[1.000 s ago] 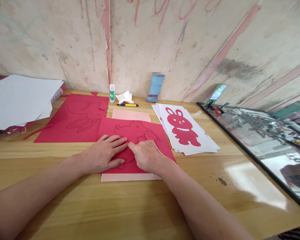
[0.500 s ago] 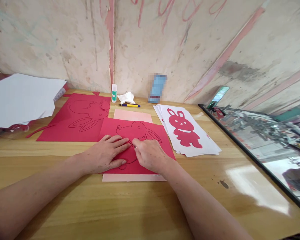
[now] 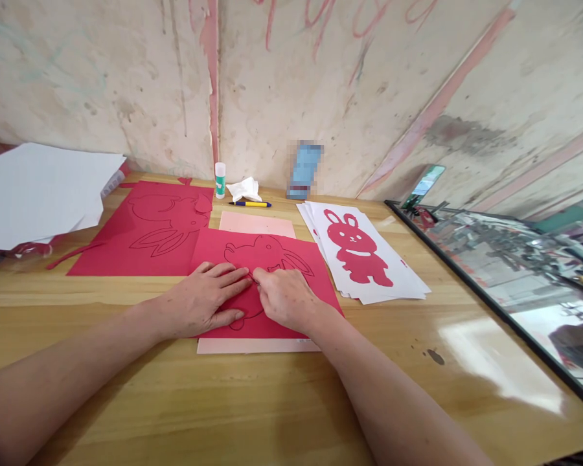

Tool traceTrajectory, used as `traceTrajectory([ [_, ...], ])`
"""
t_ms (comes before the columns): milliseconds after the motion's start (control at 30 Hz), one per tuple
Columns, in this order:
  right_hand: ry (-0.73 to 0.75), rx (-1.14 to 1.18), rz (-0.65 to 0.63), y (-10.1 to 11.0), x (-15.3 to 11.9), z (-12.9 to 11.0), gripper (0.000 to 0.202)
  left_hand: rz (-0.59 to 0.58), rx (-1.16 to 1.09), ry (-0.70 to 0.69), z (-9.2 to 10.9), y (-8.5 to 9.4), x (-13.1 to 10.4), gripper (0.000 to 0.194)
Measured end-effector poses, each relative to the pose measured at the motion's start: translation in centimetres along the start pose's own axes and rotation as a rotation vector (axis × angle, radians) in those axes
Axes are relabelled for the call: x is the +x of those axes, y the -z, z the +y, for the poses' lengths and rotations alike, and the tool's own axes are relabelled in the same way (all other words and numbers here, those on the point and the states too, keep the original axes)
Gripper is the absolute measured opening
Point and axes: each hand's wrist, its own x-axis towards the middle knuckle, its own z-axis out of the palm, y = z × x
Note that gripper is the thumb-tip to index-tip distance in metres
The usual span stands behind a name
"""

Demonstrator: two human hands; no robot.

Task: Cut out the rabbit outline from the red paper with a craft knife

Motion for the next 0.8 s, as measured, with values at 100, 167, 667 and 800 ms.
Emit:
traceTrajectory([
  [100,-0.007,-0.002,-0.01,0.1,0.06,-0.07,0.019,0.002,-0.008,-0.002,0.01,0.07,0.0,0.054],
  [167,-0.008,-0.004,-0.01,0.13,0.08,-0.07,0.02,0.0,-0.008,-0.003,0.01,0.15,-0.01,0.053],
  [667,0.001,0.028,-0.005,0.28,0.28,0.11,0.018,-0.013,-0.005,0.002,0.01,0.13,0.07,0.053],
  [800,-0.004,0.064,-0.01,0.55,0.52,0.09,0.017,-0.007,-0.008,-0.001,-0.01,0.13,0.09,0.053],
])
